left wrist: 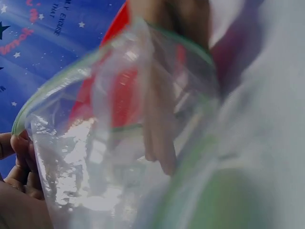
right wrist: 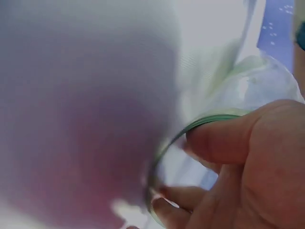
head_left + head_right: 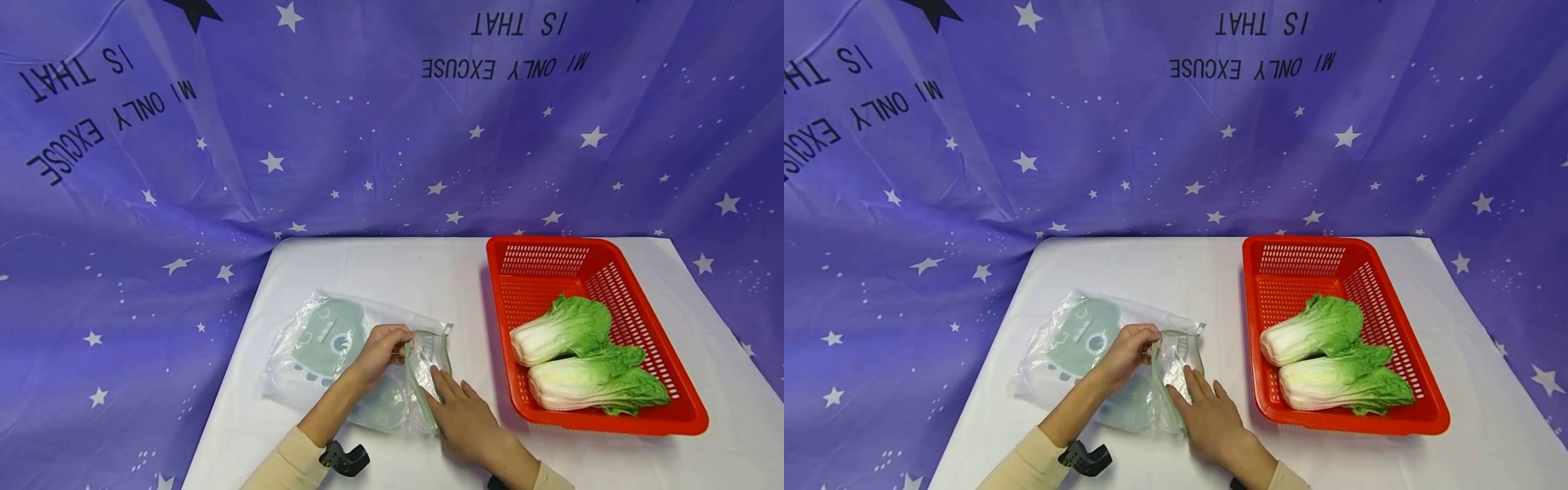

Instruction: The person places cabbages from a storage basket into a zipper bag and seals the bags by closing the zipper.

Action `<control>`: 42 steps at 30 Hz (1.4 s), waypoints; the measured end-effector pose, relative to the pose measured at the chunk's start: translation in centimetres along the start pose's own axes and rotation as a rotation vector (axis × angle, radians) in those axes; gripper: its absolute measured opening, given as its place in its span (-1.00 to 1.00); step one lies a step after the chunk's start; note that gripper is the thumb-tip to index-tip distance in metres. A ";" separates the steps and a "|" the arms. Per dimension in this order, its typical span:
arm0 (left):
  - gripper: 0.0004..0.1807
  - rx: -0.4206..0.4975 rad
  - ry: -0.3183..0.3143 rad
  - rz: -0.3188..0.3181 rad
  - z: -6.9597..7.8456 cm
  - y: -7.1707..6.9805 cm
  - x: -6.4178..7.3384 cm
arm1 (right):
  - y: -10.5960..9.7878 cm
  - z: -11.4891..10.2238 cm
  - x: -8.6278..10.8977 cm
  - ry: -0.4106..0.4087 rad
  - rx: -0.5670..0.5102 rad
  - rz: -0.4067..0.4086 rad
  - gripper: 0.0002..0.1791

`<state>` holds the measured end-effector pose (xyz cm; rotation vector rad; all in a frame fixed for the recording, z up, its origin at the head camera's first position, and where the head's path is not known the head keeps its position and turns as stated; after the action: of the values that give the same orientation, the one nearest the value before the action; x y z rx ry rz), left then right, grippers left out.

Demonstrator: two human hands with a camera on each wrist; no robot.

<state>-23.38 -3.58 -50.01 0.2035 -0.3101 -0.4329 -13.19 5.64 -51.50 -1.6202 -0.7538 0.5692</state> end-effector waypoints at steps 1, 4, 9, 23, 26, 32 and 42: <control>-0.68 -0.011 -0.006 0.009 -0.1 -0.1 -0.1 | -0.2 -0.1 0.0 -0.006 0.001 -0.010 -0.30; -0.69 -0.029 -0.017 0.035 -0.4 -0.3 -0.2 | -1.3 -0.4 -0.1 -0.030 0.000 -0.023 -0.34; -0.71 -0.041 -0.014 0.062 -0.3 -0.5 -0.3 | -4.3 -0.8 0.3 -0.085 -0.031 0.025 -0.40; -0.71 -0.004 -0.046 0.113 -0.7 -0.9 -0.6 | -13.5 4.1 4.6 -0.097 -0.026 0.370 -0.59; -0.71 0.005 -0.045 0.119 -0.7 -1.0 -0.7 | -14.1 6.2 5.6 -0.043 0.019 0.336 -0.60; -0.70 0.019 -0.045 0.132 -0.5 -1.2 -0.7 | -14.8 9.3 6.9 -0.035 0.055 0.319 -0.58; -0.69 0.013 -0.052 0.117 -0.5 -1.0 -0.9 | -13.2 14.8 7.6 0.061 -0.127 0.182 -0.53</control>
<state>-24.39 -4.00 -51.00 0.1861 -0.3735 -0.3209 -20.94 22.36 -40.86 -1.8287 -0.6110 0.6083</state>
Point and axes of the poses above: each hand's wrist, its own x-axis away from the middle knuckle, its own y-axis out of the palm, z = x × y, the point moved 10 cm from there along -x, towards the middle knuckle, and after that the axes turned 9 degrees about -y, right-handed, at the moved point
